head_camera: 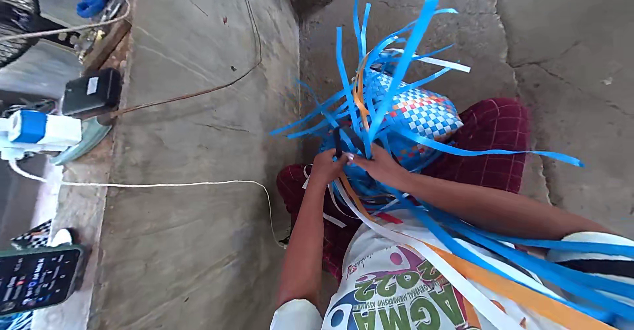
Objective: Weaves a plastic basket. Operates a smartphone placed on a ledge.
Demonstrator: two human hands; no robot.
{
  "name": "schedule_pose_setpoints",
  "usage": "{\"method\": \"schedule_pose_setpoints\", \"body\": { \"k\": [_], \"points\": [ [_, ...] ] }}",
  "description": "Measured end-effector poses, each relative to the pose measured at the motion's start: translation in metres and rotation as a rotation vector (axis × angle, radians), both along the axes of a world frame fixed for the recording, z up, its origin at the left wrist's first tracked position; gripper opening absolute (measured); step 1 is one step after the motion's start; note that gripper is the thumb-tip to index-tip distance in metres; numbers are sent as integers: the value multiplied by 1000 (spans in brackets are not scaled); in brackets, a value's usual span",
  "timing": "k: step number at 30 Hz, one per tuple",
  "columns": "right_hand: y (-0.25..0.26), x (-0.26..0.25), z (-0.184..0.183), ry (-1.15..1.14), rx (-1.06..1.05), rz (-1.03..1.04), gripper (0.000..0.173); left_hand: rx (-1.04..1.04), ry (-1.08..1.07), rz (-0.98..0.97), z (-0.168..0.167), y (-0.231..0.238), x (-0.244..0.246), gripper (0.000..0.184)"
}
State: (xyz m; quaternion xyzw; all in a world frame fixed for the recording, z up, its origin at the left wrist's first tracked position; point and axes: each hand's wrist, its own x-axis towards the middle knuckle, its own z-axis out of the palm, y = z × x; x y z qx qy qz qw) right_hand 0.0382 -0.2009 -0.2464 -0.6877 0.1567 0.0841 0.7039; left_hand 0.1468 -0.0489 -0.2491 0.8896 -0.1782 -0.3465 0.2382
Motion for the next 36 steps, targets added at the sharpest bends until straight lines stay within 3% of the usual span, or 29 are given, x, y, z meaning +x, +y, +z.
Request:
{"method": "schedule_pose_setpoints", "body": {
  "k": [2,4,7,8,10,14,16,19,22,26,30,34,36],
  "points": [
    [-7,2,22,-77,72,-119,26,27,-44,29,-3,0,0,34],
    [-4,-2,11,-53,114,-180,25,49,-75,73,-6,-1,-3,37],
    [1,-9,-27,328,204,-25,40,2,-87,100,-11,-1,-7,32],
    [0,-6,-30,397,231,-3,38,-30,-75,84,-12,0,-7,29],
    [-8,11,-13,347,268,-17,28,-81,-31,33,-9,3,-7,27],
    [-35,51,45,-50,306,-152,16,-110,-80,37,-7,4,-13,23],
    [-41,60,54,-199,286,-182,17,-93,-121,75,-12,3,-13,23],
    [-41,59,10,-43,-11,13,44,-48,-74,100,-10,-1,-14,31],
    [-23,36,-38,63,-111,16,41,33,14,27,-2,-3,-4,42],
    [-13,-3,-33,76,-45,-48,36,-2,41,-25,0,-7,4,20],
    [-20,-8,-32,149,97,-72,33,146,60,-41,3,-27,9,43],
    [-40,1,11,-46,158,-214,31,189,-6,23,3,-32,5,48],
    [-39,-5,4,-7,135,-239,32,205,-39,49,2,-34,4,47]
  ]
}}
